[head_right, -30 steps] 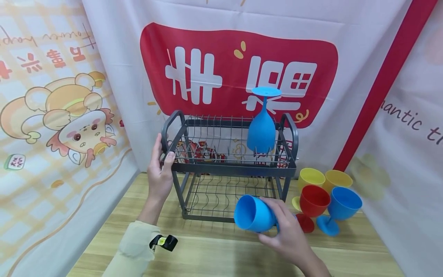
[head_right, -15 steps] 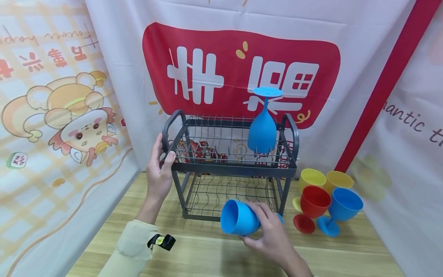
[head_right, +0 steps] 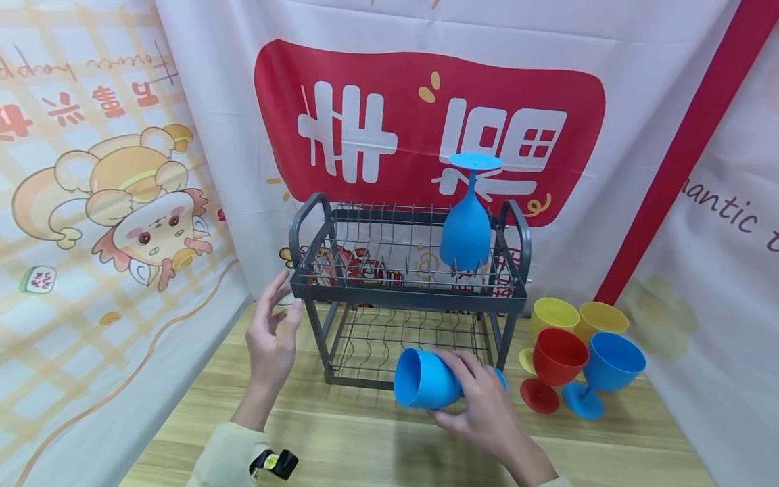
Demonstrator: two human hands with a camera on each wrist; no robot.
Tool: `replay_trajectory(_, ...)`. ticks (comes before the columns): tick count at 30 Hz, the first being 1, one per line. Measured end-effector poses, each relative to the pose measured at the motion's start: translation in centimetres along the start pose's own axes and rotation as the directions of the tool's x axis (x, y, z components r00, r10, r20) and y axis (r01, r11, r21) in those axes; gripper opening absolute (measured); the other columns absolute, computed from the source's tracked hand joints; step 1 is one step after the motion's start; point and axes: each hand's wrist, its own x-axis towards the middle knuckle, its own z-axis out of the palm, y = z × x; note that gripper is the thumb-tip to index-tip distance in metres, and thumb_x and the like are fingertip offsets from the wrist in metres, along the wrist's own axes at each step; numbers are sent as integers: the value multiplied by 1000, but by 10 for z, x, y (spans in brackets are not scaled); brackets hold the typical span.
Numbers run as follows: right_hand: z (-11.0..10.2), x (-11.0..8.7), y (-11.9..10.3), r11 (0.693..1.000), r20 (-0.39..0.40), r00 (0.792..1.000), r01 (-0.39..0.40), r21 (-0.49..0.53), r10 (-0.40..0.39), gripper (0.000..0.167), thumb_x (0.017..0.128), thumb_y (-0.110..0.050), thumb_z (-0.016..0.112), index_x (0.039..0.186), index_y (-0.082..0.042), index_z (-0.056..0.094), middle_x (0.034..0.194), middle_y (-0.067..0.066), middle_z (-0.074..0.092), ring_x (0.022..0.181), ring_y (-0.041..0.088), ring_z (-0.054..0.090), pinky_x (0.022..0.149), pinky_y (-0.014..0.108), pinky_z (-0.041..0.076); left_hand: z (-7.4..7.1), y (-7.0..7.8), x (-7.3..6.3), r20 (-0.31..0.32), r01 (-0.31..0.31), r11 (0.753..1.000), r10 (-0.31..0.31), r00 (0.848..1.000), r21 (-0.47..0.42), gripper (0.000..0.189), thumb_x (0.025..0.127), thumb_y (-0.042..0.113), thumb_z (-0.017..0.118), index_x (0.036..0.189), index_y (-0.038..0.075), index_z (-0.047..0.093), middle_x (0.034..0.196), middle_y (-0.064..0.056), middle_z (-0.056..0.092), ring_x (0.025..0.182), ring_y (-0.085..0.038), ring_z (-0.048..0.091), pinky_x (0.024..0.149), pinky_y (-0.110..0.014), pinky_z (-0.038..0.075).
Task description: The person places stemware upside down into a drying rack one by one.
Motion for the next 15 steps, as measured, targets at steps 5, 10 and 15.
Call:
replay_trajectory(5,-2,2,-2,999,8,1000,12,-52,-12,97,64,-30,104,149,-27,56,136,4,64,120,35,65,91,63,60,9,-17,-29,-38,-83,997,82,996,-11,52,96,6,72,146,9,59,141,-10,64,114,-25,66,89,-14,56)
replay_trajectory(10,-6,6,-4,996,26,1000,3,-91,-1,96,65,-33,103,149,-27,56,137,5,64,120,36,65,91,62,61,29,-23,-59,67,-129,991,131,989,-28,38,95,6,72,131,5,63,123,-11,70,101,-17,67,78,-21,59)
replay_trajectory(15,-3,14,-9,989,56,998,43,-138,-36,97,67,-37,102,151,-29,55,140,4,64,121,34,66,94,62,60,43,-13,-74,364,-35,999,46,930,-37,52,97,20,73,146,19,55,140,-2,64,115,-17,66,85,-33,63)
